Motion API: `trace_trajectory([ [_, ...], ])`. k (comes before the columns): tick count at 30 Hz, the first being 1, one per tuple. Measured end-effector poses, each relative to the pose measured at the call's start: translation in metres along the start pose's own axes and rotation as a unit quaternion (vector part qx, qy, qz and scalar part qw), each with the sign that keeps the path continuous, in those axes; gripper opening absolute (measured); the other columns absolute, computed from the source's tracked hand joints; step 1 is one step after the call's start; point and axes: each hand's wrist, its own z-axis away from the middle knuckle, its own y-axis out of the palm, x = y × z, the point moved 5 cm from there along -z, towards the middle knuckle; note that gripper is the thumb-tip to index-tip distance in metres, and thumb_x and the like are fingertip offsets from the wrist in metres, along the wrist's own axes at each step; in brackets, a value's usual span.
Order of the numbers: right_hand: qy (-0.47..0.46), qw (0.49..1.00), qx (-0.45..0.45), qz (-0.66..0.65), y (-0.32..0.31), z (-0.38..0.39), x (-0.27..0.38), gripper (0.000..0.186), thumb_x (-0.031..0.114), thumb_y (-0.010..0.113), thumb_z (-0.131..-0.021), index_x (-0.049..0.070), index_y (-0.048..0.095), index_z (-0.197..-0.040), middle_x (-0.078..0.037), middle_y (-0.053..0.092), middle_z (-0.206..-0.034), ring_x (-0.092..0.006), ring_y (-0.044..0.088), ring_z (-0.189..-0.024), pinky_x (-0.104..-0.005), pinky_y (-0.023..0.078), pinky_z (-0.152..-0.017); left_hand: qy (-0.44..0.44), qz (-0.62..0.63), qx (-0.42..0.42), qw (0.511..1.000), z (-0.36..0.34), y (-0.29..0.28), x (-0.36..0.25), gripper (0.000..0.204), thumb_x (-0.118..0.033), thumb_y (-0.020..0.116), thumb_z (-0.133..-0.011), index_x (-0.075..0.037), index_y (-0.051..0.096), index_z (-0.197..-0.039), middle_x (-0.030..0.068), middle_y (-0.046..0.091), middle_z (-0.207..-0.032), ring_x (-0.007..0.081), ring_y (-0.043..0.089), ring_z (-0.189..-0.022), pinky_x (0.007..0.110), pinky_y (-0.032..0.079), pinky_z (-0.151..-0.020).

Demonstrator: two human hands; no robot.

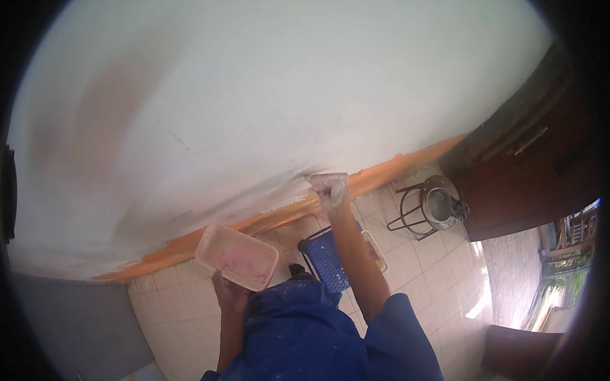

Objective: The person applies plaster to a wall using a putty knife, repeatedly loading the knife from a plastic container and smoothing the material across the surface area.

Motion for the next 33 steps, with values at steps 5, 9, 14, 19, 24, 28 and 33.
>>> trace_trajectory([
  [5, 0.117, 0.975, -0.177, -0.068, 0.041, -0.047, 0.054, 0.015, -0.001, 0.051, -0.080, -0.009, 0.054, -0.092, -0.024, 0.060, -0.095, -0.0371, 0.062, -0.082, -0.0429, 0.055, -0.079, 0.040, -0.177, 0.036, 0.983, 0.000, 0.003, -0.001, 0.059, -0.041, 0.046, -0.086, -0.005, 0.033, -0.131, 0.0141, 0.043, -0.127, 0.0318, 0.047, -0.115, 0.051, 0.047, -0.089],
  [9, 0.005, 0.992, 0.002, -0.124, 0.061, -0.012, 0.119, 0.019, 0.007, 0.045, -0.085, -0.008, 0.053, -0.093, -0.023, 0.060, -0.094, -0.0341, 0.061, -0.082, -0.0438, 0.056, -0.075, -0.004, -0.026, 0.023, 0.999, 0.001, 0.002, 0.011, 0.058, -0.043, 0.044, -0.087, -0.005, 0.035, -0.130, 0.0138, 0.046, -0.124, 0.0319, 0.049, -0.113, 0.052, 0.047, -0.088],
  [14, 0.080, 0.985, -0.084, -0.129, 0.033, 0.040, 0.090, 0.021, 0.002, 0.053, -0.076, -0.002, 0.053, -0.097, -0.018, 0.060, -0.090, -0.0312, 0.061, -0.076, -0.0405, 0.054, -0.060, -0.009, 0.011, -0.026, 1.000, -0.002, 0.001, 0.012, 0.053, -0.041, 0.044, -0.088, -0.002, 0.040, -0.125, 0.0136, 0.051, -0.116, 0.0297, 0.055, -0.105, 0.049, 0.052, -0.081],
  [19, 0.149, 0.969, -0.170, -0.100, -0.054, 0.042, -0.028, 0.011, 0.007, 0.051, -0.080, 0.007, 0.048, -0.091, -0.011, 0.055, -0.079, -0.0275, 0.056, -0.064, -0.0402, 0.050, -0.055, 0.072, -0.060, -0.016, 0.995, 0.010, 0.022, -0.002, 0.043, -0.031, 0.046, -0.090, 0.002, 0.046, -0.117, 0.0135, 0.055, -0.107, 0.0231, 0.061, -0.089, 0.038, 0.057, -0.069],
  [24, 0.111, 0.947, -0.105, -0.284, -0.031, 0.001, -0.041, 0.023, -0.002, 0.058, -0.077, 0.009, 0.051, -0.096, -0.008, 0.054, -0.085, -0.0227, 0.054, -0.067, -0.0348, 0.047, -0.056, 0.069, -0.039, 0.007, 0.997, 0.010, 0.009, -0.004, 0.047, -0.035, 0.044, -0.090, -0.001, 0.042, -0.123, 0.0137, 0.051, -0.115, 0.0263, 0.056, -0.100, 0.045, 0.054, -0.078],
  [28, 0.111, 0.949, -0.177, -0.236, 0.012, 0.004, -0.003, 0.024, -0.002, 0.059, -0.076, 0.009, 0.052, -0.097, -0.008, 0.054, -0.089, -0.0227, 0.056, -0.073, -0.0345, 0.049, -0.059, 0.043, 0.013, -0.003, 0.999, 0.008, -0.007, -0.002, 0.053, -0.040, 0.042, -0.089, -0.006, 0.035, -0.129, 0.0131, 0.044, -0.125, 0.0298, 0.048, -0.114, 0.052, 0.047, -0.088],
  [33, 0.087, 0.966, -0.083, -0.228, 0.039, 0.009, 0.052, 0.029, -0.005, 0.060, -0.072, 0.005, 0.053, -0.098, -0.009, 0.057, -0.094, -0.0218, 0.059, -0.080, -0.0347, 0.051, -0.060, 0.020, -0.001, 0.004, 1.000, 0.002, -0.007, -0.001, 0.055, -0.039, 0.044, -0.088, -0.007, 0.033, -0.131, 0.0129, 0.043, -0.127, 0.0309, 0.046, -0.116, 0.052, 0.045, -0.090],
])
